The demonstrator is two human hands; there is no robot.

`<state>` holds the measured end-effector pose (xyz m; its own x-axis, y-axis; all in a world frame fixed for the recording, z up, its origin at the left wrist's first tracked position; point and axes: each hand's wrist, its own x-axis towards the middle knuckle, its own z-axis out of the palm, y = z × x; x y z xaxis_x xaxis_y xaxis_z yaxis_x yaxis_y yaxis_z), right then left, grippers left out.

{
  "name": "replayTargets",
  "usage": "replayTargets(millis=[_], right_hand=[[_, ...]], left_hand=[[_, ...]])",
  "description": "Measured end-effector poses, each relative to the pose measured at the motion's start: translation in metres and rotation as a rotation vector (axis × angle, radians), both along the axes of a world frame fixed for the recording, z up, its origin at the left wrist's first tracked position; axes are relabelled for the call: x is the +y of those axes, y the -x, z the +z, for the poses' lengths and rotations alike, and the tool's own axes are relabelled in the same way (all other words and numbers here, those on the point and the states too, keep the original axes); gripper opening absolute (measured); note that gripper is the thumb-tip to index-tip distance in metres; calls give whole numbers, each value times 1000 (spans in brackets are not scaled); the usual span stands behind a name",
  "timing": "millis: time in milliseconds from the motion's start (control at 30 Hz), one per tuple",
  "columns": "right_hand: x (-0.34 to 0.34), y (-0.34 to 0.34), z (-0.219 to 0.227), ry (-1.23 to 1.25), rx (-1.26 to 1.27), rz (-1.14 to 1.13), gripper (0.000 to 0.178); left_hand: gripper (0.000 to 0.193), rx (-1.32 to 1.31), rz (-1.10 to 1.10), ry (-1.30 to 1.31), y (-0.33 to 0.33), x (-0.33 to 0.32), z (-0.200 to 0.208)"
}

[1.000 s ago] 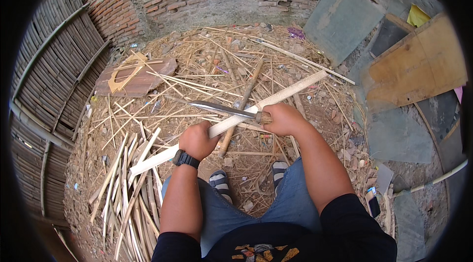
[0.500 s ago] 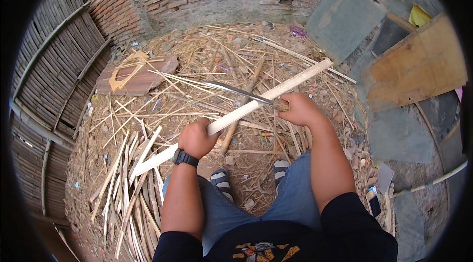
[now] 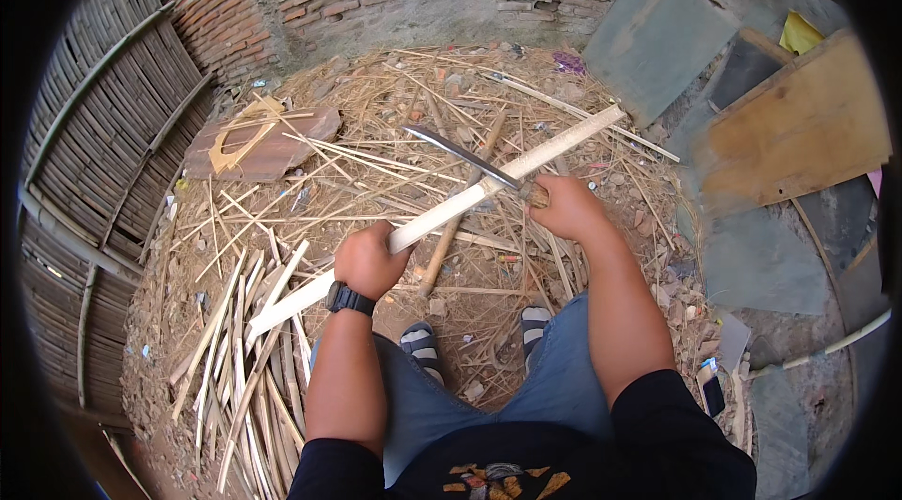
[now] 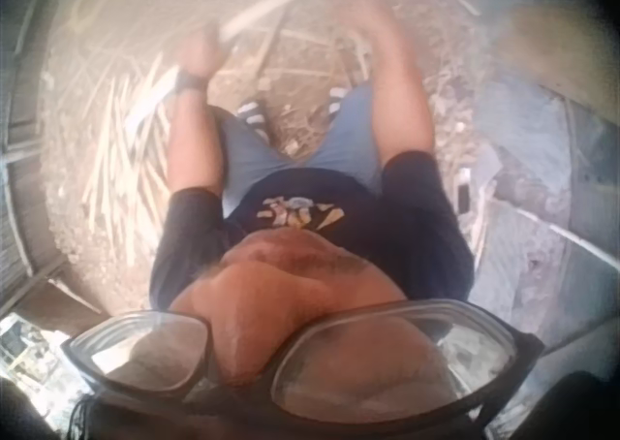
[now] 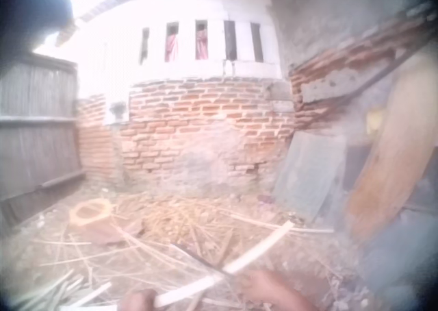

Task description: The person sits on the ground and uses a curved knife to shave thin strips from a long piece of bamboo. The person holds the bamboo with the left hand and scrapes the surface with the right hand, creating a pile of shavings.

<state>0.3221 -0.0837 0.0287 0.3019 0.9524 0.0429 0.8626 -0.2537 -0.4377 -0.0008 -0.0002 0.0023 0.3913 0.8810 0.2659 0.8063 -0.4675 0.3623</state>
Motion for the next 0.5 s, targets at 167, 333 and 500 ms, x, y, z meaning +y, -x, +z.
replayTargets(millis=[167, 333, 500], right_hand=[[-7, 17, 12, 83, -75, 242, 45], [-3, 0, 15, 36, 19, 79, 43], [-6, 3, 3, -75, -27, 60, 41]], left_hand=[[35, 2, -18, -12, 0, 0, -4], [27, -7, 5, -7, -2, -3, 2], [27, -29, 8, -8, 0, -1, 3]])
